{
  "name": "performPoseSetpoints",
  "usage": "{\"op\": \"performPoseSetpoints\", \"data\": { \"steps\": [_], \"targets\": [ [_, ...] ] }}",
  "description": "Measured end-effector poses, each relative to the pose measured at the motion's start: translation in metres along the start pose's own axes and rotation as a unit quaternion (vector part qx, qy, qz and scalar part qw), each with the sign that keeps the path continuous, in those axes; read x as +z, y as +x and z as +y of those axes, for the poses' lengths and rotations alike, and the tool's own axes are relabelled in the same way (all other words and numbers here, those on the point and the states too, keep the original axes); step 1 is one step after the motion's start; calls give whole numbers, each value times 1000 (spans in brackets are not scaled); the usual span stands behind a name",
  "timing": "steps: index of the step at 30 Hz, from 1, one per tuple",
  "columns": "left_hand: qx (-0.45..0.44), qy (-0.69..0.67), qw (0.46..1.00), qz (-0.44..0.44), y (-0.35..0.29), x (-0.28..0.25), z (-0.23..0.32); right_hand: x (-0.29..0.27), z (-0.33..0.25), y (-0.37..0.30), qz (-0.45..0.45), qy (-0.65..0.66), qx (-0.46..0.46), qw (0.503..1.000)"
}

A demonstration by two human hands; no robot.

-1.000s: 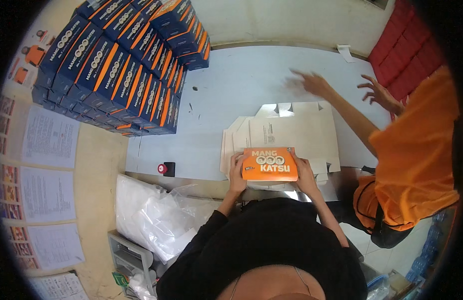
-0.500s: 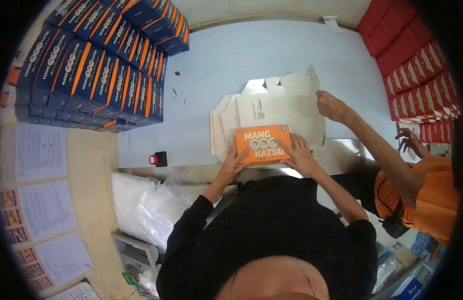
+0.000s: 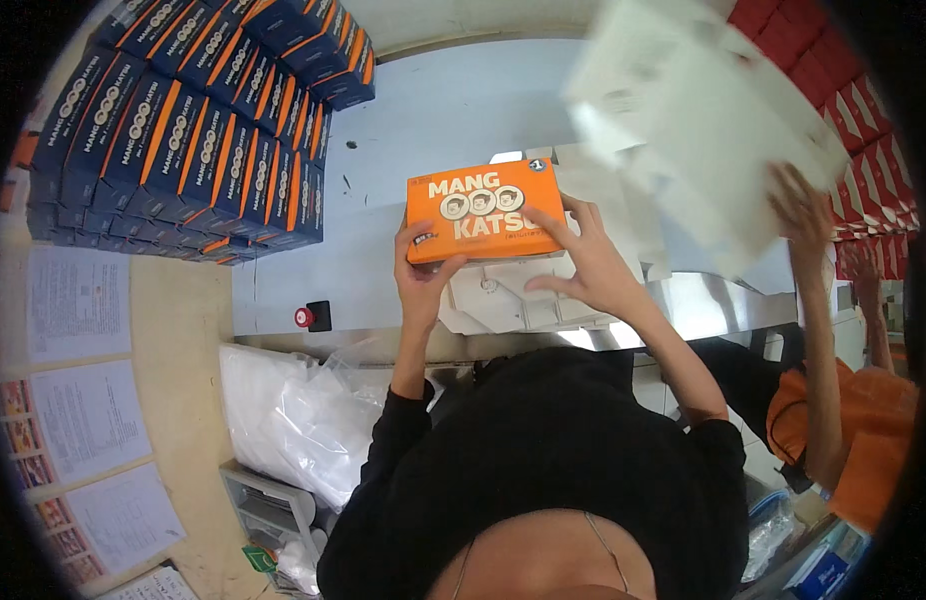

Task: The person assembles multiple cardboard food boxes by folding the flaps and interlocking the tabs, then stacks the completed boxes into a large pile on a table.

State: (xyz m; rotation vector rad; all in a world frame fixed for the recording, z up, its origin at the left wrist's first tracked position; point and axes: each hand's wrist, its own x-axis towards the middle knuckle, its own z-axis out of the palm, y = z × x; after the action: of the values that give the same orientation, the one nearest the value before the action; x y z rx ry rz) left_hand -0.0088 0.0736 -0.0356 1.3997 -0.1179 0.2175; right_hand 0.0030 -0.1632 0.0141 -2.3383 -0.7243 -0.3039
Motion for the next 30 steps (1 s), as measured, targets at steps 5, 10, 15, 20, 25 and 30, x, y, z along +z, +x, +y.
{"op": "performPoseSetpoints", "data": {
  "steps": [5, 10, 15, 20, 25, 30],
  "targets": [
    [-54, 52, 997, 31, 18, -14, 16, 5, 7, 10, -51, 38, 32, 997],
    [-89, 62, 994, 26, 27, -20, 30, -3, 12, 20, -69, 135, 53, 987],
    [-122, 6, 992, 12, 40, -28, 46, -16, 27, 34, -67, 308, 91, 945],
    [-98, 46, 993, -50, 47, -19, 53, -14, 42, 39, -86, 362, 48, 927],
    [-86, 75, 990, -86, 51, -15, 61, -5, 50, 31, -78, 389, 51, 917],
    [-98, 55, 991, -71, 53, -17, 57, -13, 36, 30, -96, 348, 55, 931]
  ]
}}
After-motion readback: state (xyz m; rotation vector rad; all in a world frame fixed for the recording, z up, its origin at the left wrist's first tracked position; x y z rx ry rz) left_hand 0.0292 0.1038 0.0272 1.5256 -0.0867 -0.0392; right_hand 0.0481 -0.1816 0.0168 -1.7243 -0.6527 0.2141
